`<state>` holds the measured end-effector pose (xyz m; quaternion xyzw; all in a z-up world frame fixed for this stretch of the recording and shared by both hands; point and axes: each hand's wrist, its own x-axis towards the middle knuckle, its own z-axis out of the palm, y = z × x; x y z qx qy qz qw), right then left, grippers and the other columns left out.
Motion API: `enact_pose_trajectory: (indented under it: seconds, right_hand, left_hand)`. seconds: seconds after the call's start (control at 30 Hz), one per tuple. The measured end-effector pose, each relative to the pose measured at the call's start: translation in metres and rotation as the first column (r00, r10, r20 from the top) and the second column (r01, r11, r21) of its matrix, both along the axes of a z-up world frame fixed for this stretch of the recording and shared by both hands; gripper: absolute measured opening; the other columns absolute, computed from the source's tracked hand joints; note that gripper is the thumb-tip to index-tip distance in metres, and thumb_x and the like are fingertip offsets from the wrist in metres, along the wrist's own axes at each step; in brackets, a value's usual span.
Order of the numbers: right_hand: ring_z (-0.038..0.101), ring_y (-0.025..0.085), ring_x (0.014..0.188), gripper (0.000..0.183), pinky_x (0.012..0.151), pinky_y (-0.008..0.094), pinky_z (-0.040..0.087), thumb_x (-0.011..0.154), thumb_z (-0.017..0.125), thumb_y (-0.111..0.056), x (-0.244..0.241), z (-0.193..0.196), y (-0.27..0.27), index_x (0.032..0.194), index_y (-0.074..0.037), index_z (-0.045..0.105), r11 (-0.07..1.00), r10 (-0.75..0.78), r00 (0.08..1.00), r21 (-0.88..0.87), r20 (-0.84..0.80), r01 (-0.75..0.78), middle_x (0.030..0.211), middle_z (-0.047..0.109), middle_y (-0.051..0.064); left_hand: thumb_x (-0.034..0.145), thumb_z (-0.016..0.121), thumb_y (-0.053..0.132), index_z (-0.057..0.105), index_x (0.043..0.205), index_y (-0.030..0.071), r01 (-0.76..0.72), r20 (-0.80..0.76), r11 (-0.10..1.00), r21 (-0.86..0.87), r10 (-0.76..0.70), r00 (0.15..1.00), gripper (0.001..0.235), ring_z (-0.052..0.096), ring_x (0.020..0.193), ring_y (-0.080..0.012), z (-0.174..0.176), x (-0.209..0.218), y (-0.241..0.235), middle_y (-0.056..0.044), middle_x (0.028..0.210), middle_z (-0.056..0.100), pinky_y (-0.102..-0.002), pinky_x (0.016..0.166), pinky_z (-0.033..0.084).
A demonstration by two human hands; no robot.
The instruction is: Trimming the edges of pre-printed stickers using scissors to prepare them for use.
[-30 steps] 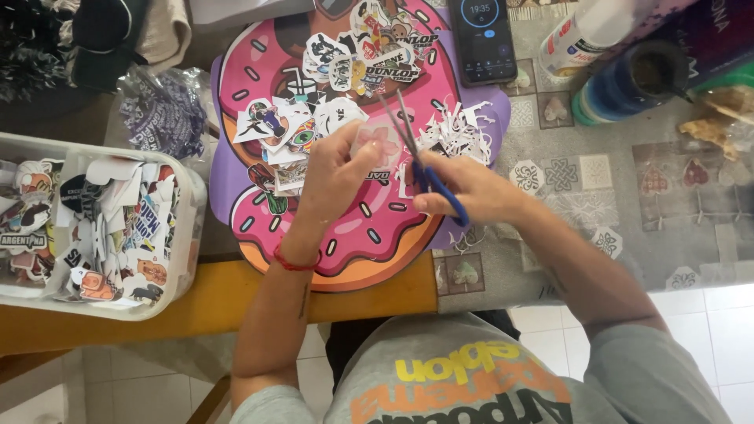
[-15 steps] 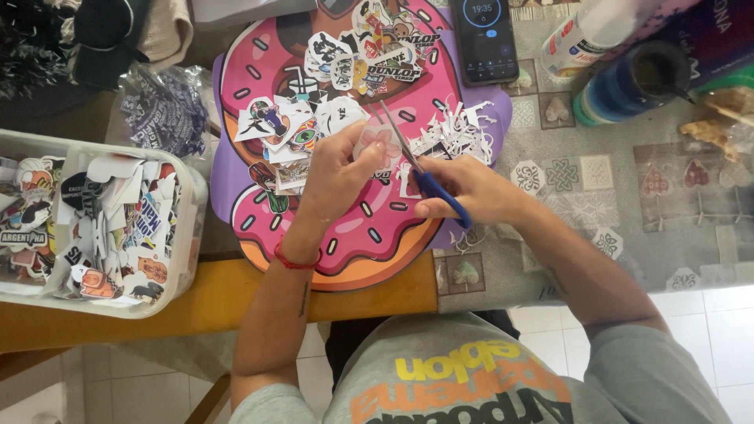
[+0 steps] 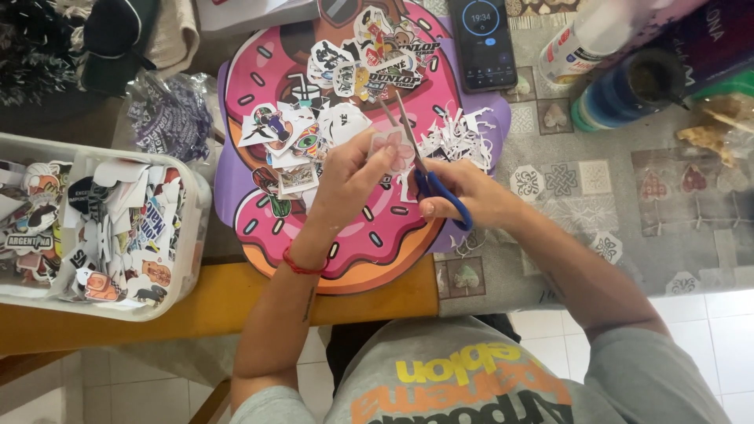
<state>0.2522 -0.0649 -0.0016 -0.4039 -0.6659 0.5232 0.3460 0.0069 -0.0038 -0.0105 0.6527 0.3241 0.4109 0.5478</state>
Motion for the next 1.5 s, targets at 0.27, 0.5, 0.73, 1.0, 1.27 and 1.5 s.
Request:
enact_pose_trajectory:
  seconds: [0.27,0.5,0.73,1.0,1.27,1.5]
  right_hand:
    - [0.068,0.013,0.06,0.036,0.054,0.024,0.045,0.103,0.083,-0.046,-0.013,0.005,-0.004,0.098,-0.011,0.076,0.998,-0.055,0.997,0.036,-0.048,0.057,0.064,0.076,0.006]
    - [0.065,0.009,0.058,0.029,0.055,0.022,0.044,0.102,0.085,-0.038,-0.012,0.005,-0.006,0.097,-0.011,0.076,0.994,-0.09,0.993,0.059,-0.072,0.095,0.061,0.074,0.003]
    - [0.068,0.011,0.061,0.029,0.059,0.023,0.047,0.105,0.084,-0.036,0.021,-0.006,0.001,0.099,-0.009,0.076,0.982,-0.167,0.976,0.066,-0.14,0.177,0.065,0.077,0.005]
    - [0.06,0.011,0.061,0.036,0.059,0.022,0.043,0.111,0.073,-0.036,0.028,0.012,0.002,0.119,0.0,0.069,0.953,-0.27,0.94,0.081,-0.21,0.292,0.072,0.073,0.014]
    - [0.072,0.015,0.085,0.035,0.076,0.024,0.052,0.106,0.087,-0.02,0.014,0.004,0.008,0.13,-0.004,0.066,0.9,-0.418,0.894,0.065,-0.161,0.432,0.096,0.079,0.015]
    - [0.071,0.015,0.088,0.036,0.077,0.027,0.054,0.106,0.087,-0.016,0.005,0.006,0.005,0.132,-0.007,0.064,0.902,-0.425,0.901,0.048,-0.086,0.43,0.104,0.08,0.015]
  left_hand:
    - [0.115,0.065,0.022,0.071,0.089,0.01,-0.037,0.061,0.999,0.004,0.036,0.997,0.029,0.048,0.068,-0.0103,0.012,0.008,-0.01,-0.002,0.066,0.054,-0.029,0.065,0.047]
    - [0.117,0.064,0.026,0.071,0.09,0.012,-0.026,0.026,1.0,0.011,0.026,0.999,0.031,0.05,0.066,-0.0114,0.023,0.005,-0.012,-0.002,0.066,0.058,-0.03,0.065,0.048]
    - [0.11,0.069,0.015,0.072,0.096,0.005,0.13,-0.077,0.991,0.042,-0.127,0.989,0.018,0.056,0.072,-0.0193,0.007,0.004,-0.004,-0.012,0.072,0.063,-0.04,0.07,0.052]
    - [0.109,0.071,0.016,0.079,0.107,0.005,0.225,-0.307,0.974,-0.007,-0.216,0.927,0.013,0.075,0.079,-0.0359,-0.015,0.002,-0.001,-0.018,0.084,0.079,-0.047,0.083,0.059]
    - [0.107,0.064,0.019,0.078,0.114,0.016,0.098,-0.305,0.995,0.002,-0.093,0.948,0.016,0.073,0.081,-0.0238,0.013,-0.006,0.008,-0.008,0.083,0.076,-0.041,0.084,0.061]
    - [0.107,0.082,0.021,0.076,0.145,0.021,0.112,-0.273,0.987,0.112,-0.078,0.959,0.038,0.079,0.084,-0.0189,-0.007,-0.006,0.015,-0.005,0.097,0.082,-0.037,0.079,0.065]
